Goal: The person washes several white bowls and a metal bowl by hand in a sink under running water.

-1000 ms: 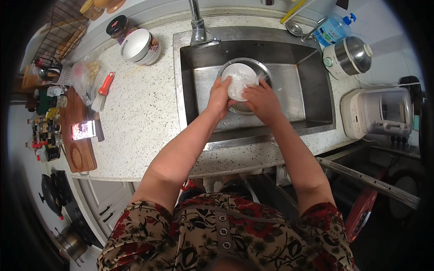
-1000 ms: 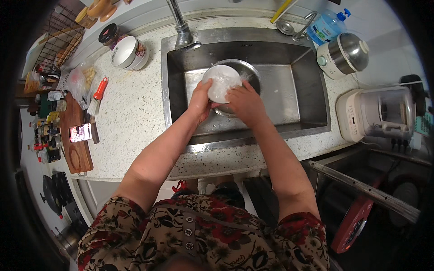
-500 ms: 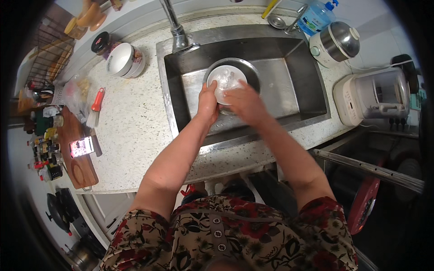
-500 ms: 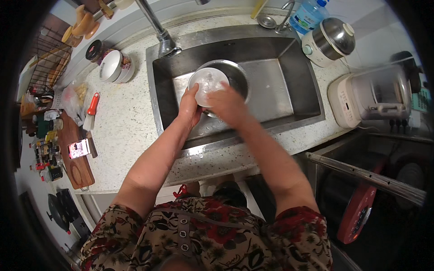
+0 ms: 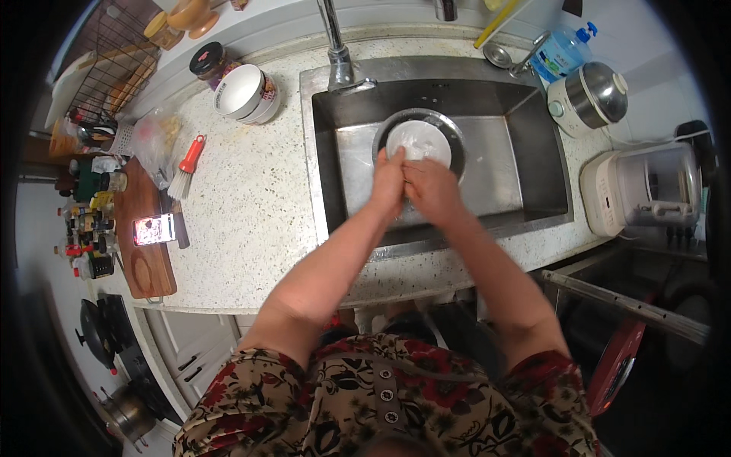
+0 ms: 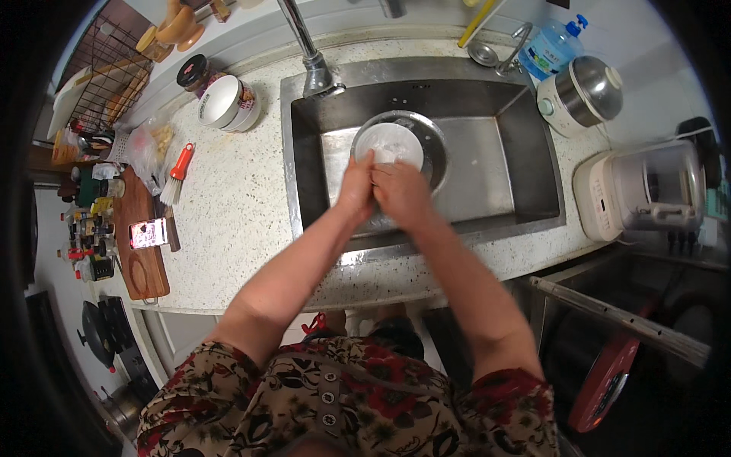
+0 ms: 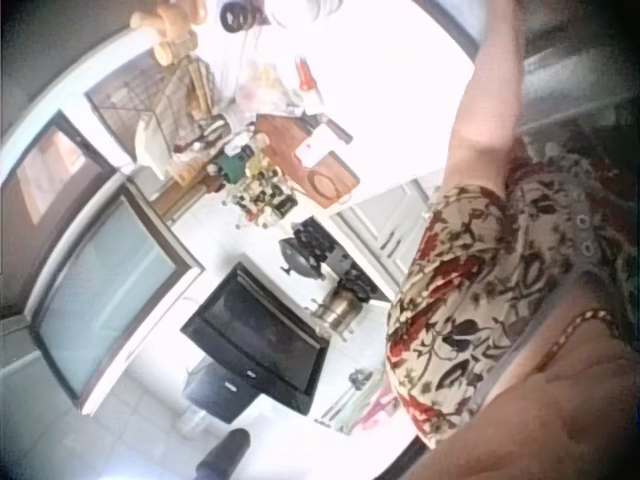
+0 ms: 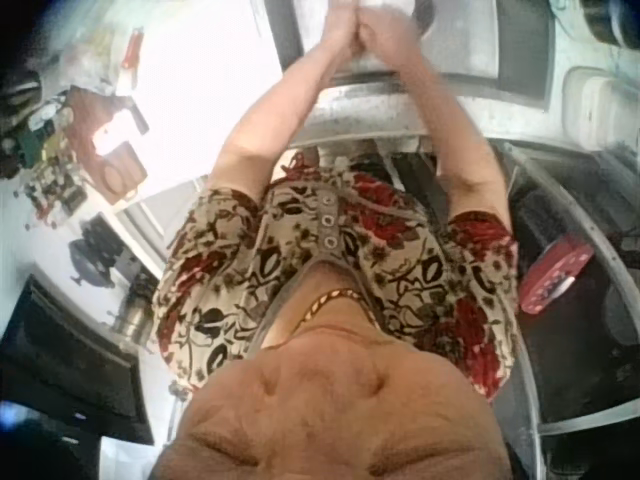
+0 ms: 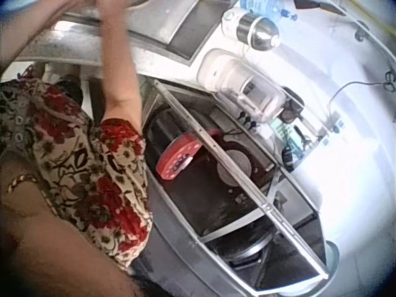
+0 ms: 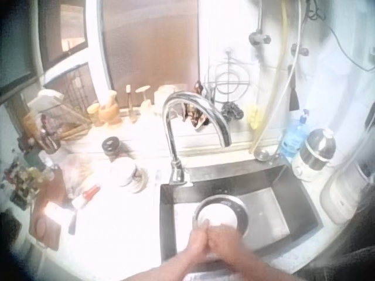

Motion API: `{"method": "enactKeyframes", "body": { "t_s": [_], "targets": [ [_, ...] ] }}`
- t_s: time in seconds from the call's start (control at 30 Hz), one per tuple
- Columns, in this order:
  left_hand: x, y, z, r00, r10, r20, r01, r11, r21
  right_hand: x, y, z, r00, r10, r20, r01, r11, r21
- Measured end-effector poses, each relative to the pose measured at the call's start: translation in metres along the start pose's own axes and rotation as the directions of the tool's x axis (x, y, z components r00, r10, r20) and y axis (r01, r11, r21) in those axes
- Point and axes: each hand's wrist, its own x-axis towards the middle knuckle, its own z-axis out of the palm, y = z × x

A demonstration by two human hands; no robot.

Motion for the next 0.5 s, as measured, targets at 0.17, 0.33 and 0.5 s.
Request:
{"method": "enactKeyframes", "body": {
  "t_s": [0.17,0.33,0.5],
  "targets": [
    [-0.01,0.019,0.01,0.998,-0.002,0.058,-0.003,0.996,0.09,-0.009,0.002,0.013,0.985,0.096,-0.142,-0.103,0.994,-0.041],
    [-0.011,0.03,0.002,0.987,-0.098,0.124,0.081,0.987,0.137,-0.009,0.029,-0.012,0.98,-0.181,-0.081,0.182,0.983,0.004],
    [-0.011,0.001,0.01,0.995,0.017,-0.101,-0.016,1.0,0.004,0.001,-0.008,0.005,0.991,0.134,-0.01,-0.133,0.989,0.069]
  ]
}}
